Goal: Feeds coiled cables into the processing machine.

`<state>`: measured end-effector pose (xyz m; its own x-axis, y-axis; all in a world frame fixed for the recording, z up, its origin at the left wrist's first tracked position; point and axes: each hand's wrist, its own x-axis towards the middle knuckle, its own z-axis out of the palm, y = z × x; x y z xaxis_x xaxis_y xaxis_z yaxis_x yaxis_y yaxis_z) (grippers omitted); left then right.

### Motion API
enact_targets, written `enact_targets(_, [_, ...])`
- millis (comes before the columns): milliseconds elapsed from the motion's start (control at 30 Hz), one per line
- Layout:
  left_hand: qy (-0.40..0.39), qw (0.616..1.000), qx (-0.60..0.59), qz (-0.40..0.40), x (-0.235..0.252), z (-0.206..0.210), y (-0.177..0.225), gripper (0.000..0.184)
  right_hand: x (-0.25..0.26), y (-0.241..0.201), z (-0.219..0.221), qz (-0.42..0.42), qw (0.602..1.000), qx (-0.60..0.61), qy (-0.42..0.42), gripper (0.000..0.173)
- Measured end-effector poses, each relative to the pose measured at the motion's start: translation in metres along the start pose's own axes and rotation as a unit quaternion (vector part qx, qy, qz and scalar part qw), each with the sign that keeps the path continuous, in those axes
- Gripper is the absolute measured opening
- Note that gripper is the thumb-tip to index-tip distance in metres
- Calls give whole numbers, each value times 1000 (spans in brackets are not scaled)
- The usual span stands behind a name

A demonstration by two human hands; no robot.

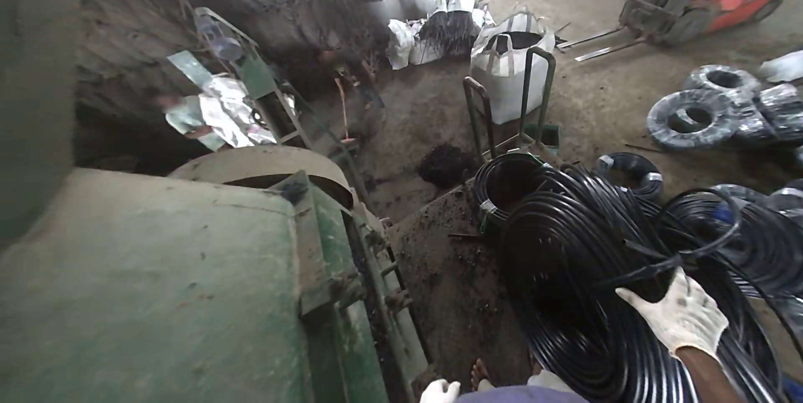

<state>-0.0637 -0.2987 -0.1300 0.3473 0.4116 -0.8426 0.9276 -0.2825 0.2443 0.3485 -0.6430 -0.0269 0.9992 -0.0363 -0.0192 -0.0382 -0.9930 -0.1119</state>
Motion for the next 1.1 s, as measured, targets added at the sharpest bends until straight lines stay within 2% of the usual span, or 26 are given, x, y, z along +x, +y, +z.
enact_targets(67, [9, 1000, 21, 15, 34, 19, -21, 57, 0, -1, -1, -2, 1000, 0, -2, 146])
enact_targets(133, [-4, 1000, 21, 16, 43, 24, -25, 58, 0, -1, -1, 0, 1000, -7, -1, 145])
enact_targets(567, [11, 1000, 5, 15, 40, 26, -24, 56, 1, -3, -4, 3, 1000, -4, -16, 146])
enact_targets(767, [5, 1000, 5, 10, 38, 25, -20, 55, 12, 21, 30, -30, 999, 5, 40, 150])
enact_targets(900, [5, 1000, 5, 8, 38, 25, -20, 55, 3, -1, 8, 1, 1000, 5, -1, 147])
enact_targets(1100, [-6, 1000, 16, 14, 41, 26, -26, 56, 0, -4, -6, 4, 1000, 2, -15, 145])
